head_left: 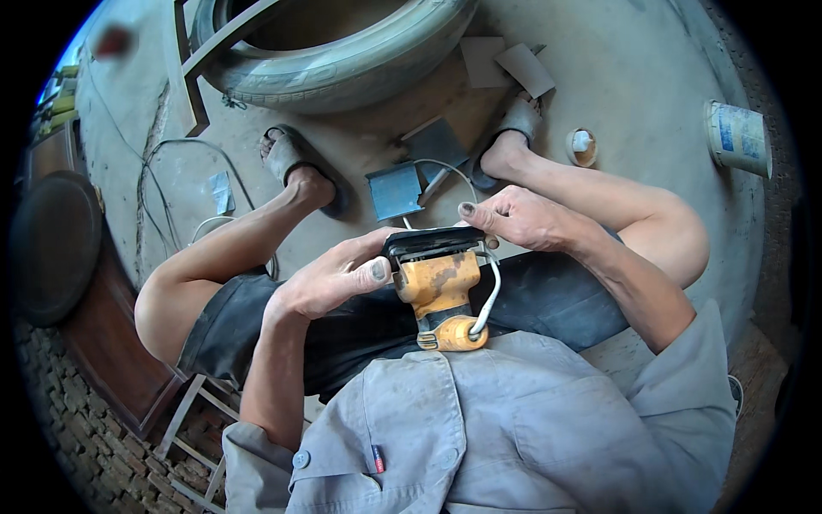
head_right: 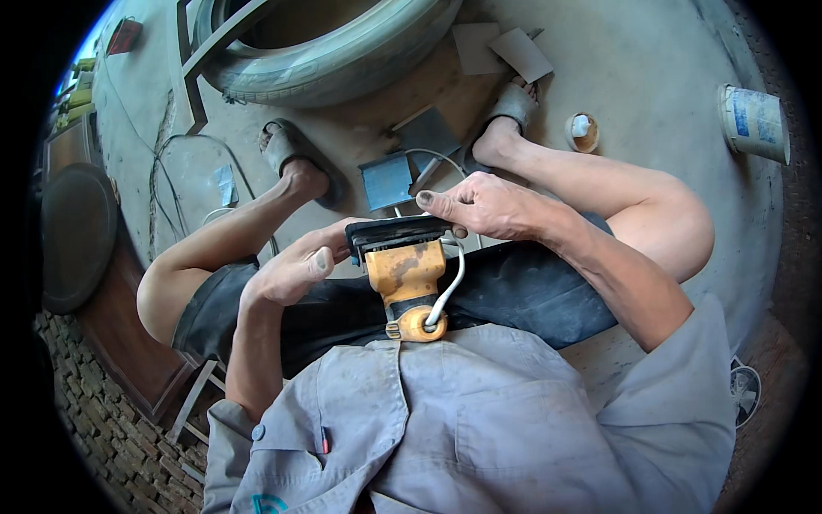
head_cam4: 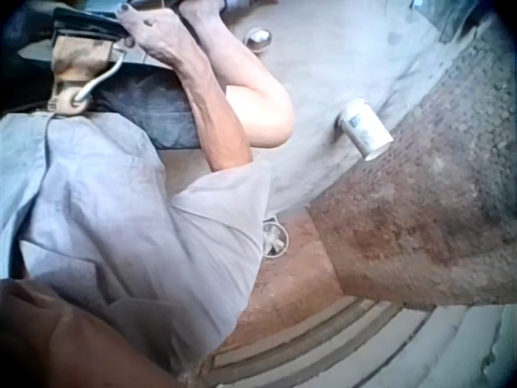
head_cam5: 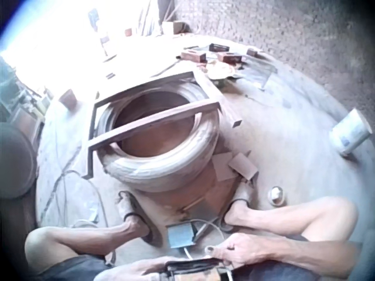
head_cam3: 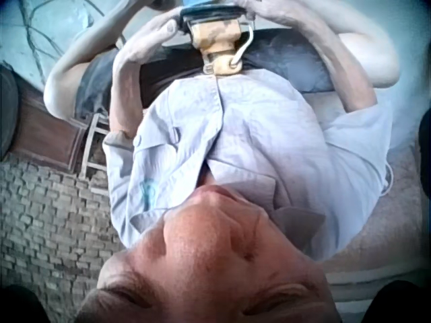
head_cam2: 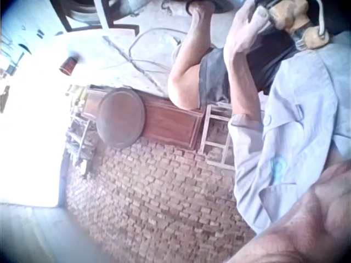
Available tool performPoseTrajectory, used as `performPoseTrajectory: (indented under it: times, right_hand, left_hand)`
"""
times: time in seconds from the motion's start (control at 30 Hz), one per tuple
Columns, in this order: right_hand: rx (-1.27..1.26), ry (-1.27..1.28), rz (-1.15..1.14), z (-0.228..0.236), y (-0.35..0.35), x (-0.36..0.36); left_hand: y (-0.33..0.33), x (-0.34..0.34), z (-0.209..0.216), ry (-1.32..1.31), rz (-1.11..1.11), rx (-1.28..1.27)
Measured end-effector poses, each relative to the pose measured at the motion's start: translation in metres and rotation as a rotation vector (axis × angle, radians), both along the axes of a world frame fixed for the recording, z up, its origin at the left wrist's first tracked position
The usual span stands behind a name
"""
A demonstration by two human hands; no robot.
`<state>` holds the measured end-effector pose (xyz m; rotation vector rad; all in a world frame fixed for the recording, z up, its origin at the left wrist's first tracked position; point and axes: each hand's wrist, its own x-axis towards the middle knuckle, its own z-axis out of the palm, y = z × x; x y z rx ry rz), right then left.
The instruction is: The person cuts a sheet of sandpaper with a utility knife and then attaches it to a handheld power sander. They peel the backing off the sandpaper, align it with the sander's pad, and press it down to secure it.
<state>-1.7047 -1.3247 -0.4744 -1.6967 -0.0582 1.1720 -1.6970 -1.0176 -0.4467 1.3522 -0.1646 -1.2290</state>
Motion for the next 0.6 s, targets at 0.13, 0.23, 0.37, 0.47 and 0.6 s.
performPoseTrajectory:
  times: [0.13, 0.23, 0.37, 0.47, 0.6]
  right_hand:
    - [0.025, -0.098, 0.007, 0.007, 0.002, 0.001]
    - [0.045, -0.197, 0.031, 0.013, 0.003, 0.002]
    - [0.044, -0.292, 0.057, 0.008, 0.000, -0.004]
    - [0.043, -0.318, 0.063, 0.009, 0.003, -0.003]
    - [0.037, -0.387, 0.031, 0.011, 0.006, -0.006]
  left_hand:
    - [-0.017, 0.026, 0.021, 0.035, -0.073, 0.287]
    - [-0.019, 0.038, 0.018, -0.223, -0.287, 0.406]
    - [-0.028, 0.043, 0.016, -0.273, -0.354, 0.361]
    - [-0.029, 0.046, 0.016, -0.333, -0.375, 0.333]
    - [-0.033, 0.047, 0.021, -0.397, -0.402, 0.351]
